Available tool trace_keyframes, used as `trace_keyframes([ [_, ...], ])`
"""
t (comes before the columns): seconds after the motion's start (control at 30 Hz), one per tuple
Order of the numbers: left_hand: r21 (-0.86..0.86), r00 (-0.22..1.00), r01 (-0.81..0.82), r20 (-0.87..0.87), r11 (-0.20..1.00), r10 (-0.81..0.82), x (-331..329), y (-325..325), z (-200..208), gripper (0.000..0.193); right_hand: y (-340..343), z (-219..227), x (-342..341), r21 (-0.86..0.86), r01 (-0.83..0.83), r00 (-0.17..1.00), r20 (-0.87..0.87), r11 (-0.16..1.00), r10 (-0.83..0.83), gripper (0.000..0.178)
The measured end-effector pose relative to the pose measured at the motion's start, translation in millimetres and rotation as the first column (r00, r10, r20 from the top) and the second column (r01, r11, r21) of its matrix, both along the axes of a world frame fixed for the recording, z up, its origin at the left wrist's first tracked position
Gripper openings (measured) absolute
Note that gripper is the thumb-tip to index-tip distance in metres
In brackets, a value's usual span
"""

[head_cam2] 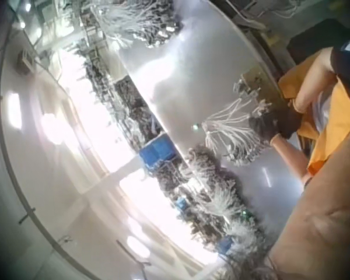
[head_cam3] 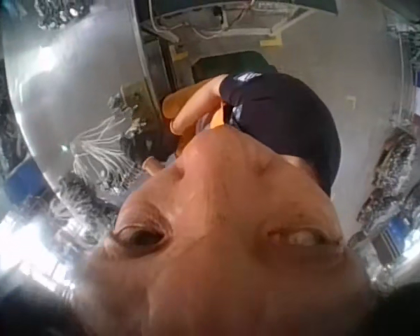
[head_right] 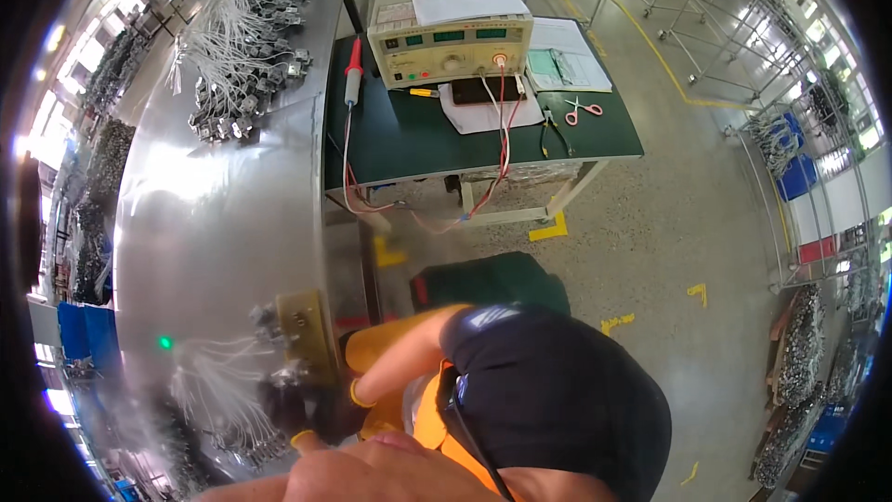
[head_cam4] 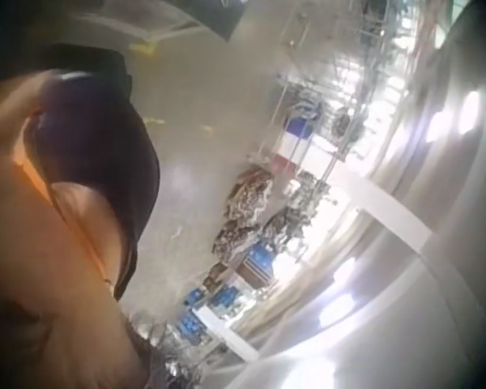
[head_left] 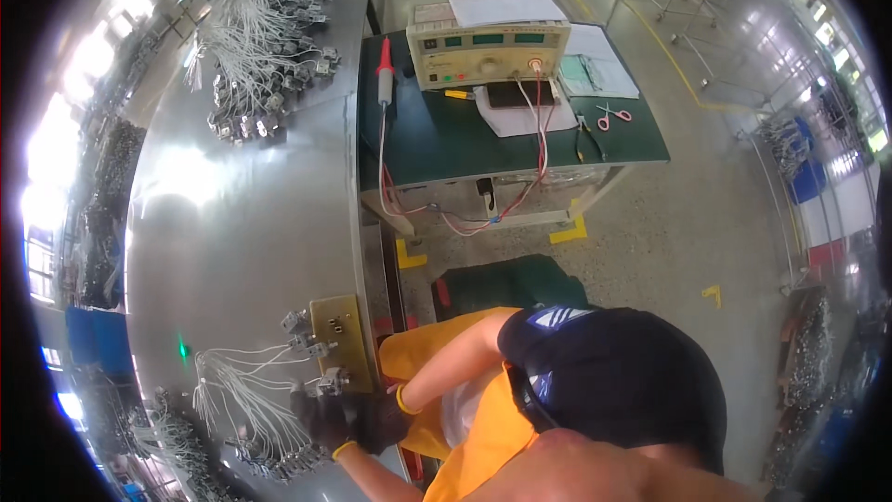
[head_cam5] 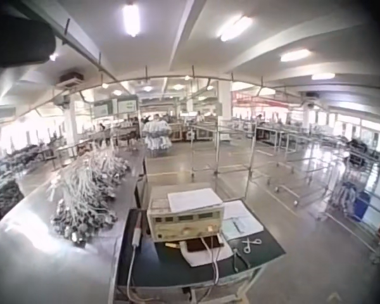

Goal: The recorder is assembling wire harnesses by plugging connectors into a test board at a manual assembly station.

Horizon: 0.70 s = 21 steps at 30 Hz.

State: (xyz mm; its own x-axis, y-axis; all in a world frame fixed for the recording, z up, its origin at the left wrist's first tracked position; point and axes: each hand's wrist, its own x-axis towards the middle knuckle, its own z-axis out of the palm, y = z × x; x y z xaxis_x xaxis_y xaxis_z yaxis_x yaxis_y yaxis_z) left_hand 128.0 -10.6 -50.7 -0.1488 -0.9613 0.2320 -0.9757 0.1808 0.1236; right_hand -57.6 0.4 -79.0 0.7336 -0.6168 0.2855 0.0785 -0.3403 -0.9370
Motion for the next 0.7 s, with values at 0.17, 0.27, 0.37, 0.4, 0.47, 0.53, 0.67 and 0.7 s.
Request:
trace_keyframes([
  [0.17,0.02,0.635,-0.203,-0.759,0.979,0.147,-53,21,41,0.044,-34,68,-72,0.157,-0.22,0.975,0.001,0.963,0.223,0.032],
  [0.27,0.13,0.39,-0.256,-0.893,0.958,0.225,-106,24,81,0.043,-84,70,-87,-0.001,0.148,0.988,-0.038,0.989,-0.148,0.021],
  [0.37,0.205,0.207,-0.287,-0.94,0.936,0.27,-142,19,106,0.042,-129,74,-102,-0.165,0.379,0.925,0.064,0.911,-0.374,0.014],
  [0.4,0.236,0.032,-0.252,-0.967,0.939,0.252,-140,24,98,0.043,-136,99,-113,0.248,0.144,0.987,-0.103,0.958,-0.122,0.02],
  [0.47,0.253,-0.141,-0.21,-0.964,0.944,0.227,-148,27,84,0.045,-154,95,-119,-0.02,0.135,0.973,-0.188,0.991,-0.136,0.022],
  [0.53,0.153,0.183,-0.207,-0.964,0.966,0.192,-153,24,71,0.049,-163,72,-115,-0.525,0.315,0.918,-0.042,0.791,-0.394,0.026],
  [0.67,0.074,0.306,-0.282,-0.938,0.957,0.163,-158,15,61,0.048,-144,50,-108,-0.078,0.573,0.801,0.264,0.816,-0.537,0.021],
  [0.7,0.125,0.224,-0.225,-0.959,0.966,0.176,-163,15,65,0.047,-134,24,-114,0.55,0.153,0.885,0.294,0.821,-0.362,0.021],
])
